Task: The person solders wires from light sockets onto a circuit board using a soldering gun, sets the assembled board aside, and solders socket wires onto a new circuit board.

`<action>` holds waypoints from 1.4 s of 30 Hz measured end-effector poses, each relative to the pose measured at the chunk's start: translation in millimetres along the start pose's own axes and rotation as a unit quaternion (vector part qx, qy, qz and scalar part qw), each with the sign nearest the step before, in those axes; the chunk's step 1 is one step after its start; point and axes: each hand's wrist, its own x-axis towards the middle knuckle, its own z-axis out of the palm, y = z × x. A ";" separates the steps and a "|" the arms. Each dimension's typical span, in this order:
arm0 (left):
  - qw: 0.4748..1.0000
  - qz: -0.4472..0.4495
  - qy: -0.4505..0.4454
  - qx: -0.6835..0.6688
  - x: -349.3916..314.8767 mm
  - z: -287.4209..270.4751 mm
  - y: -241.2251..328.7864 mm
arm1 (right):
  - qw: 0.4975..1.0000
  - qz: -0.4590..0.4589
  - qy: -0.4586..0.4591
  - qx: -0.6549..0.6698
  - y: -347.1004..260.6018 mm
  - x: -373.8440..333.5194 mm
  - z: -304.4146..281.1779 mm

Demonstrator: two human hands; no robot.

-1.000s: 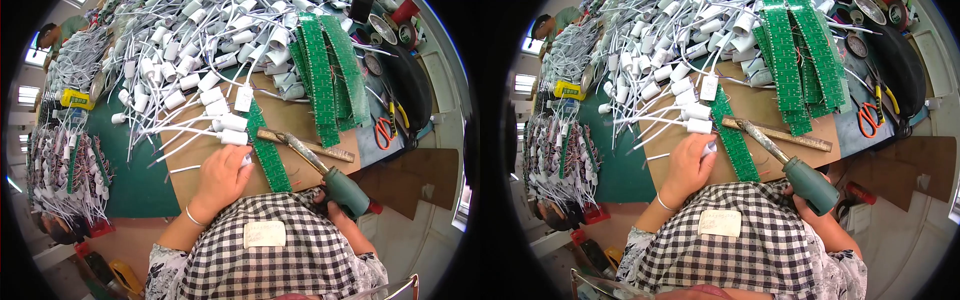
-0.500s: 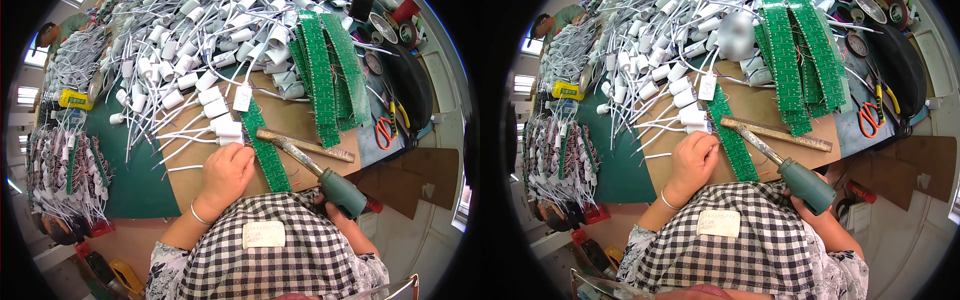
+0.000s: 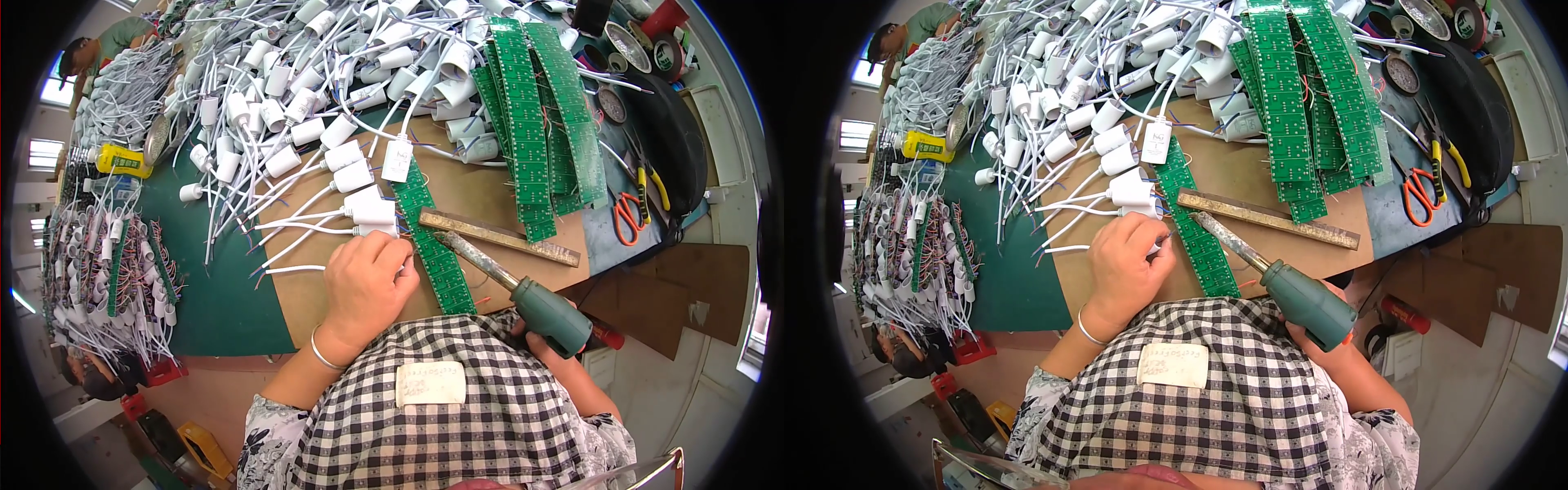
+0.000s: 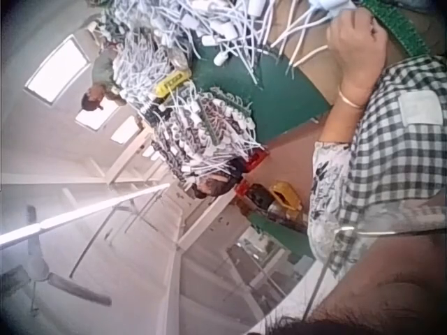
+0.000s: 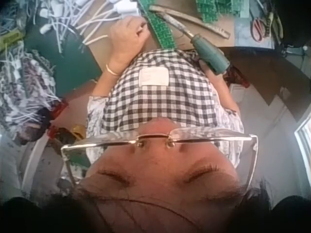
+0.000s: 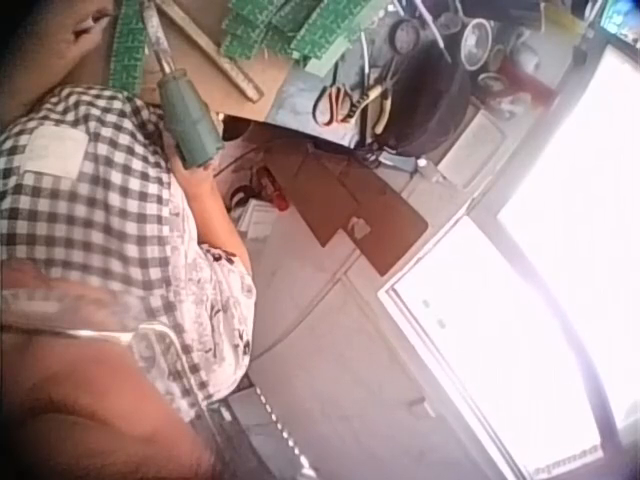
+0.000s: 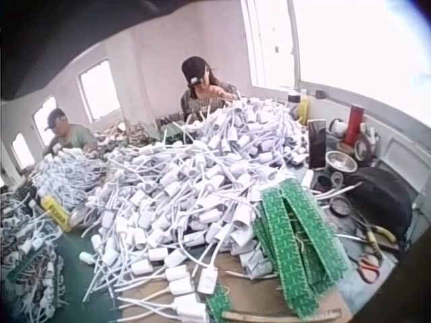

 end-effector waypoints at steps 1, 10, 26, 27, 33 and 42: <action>1.000 0.006 -0.004 0.007 0.9 -0.7 1.2 | 0.999 -0.017 -0.012 -0.032 1.6 1.1 -2.1; 0.998 0.038 -0.009 0.047 5.1 0.1 -1.5 | 0.999 -0.007 0.024 -0.044 9.5 -7.2 4.9; 0.994 0.057 -0.084 0.048 20.4 -7.6 -2.3 | 0.992 -0.022 -0.011 -0.127 7.7 -2.1 4.0; 0.994 0.057 -0.084 0.048 20.4 -7.5 -2.3 | 0.992 -0.022 -0.012 -0.127 7.1 -0.2 3.0; 0.994 0.058 -0.086 0.044 20.9 -8.2 -3.5 | 0.973 -0.128 -0.038 -0.187 6.5 7.4 1.0; 0.993 0.058 -0.093 0.043 19.9 -7.3 -5.7 | 0.990 -0.011 -0.021 -0.137 5.2 1.9 1.9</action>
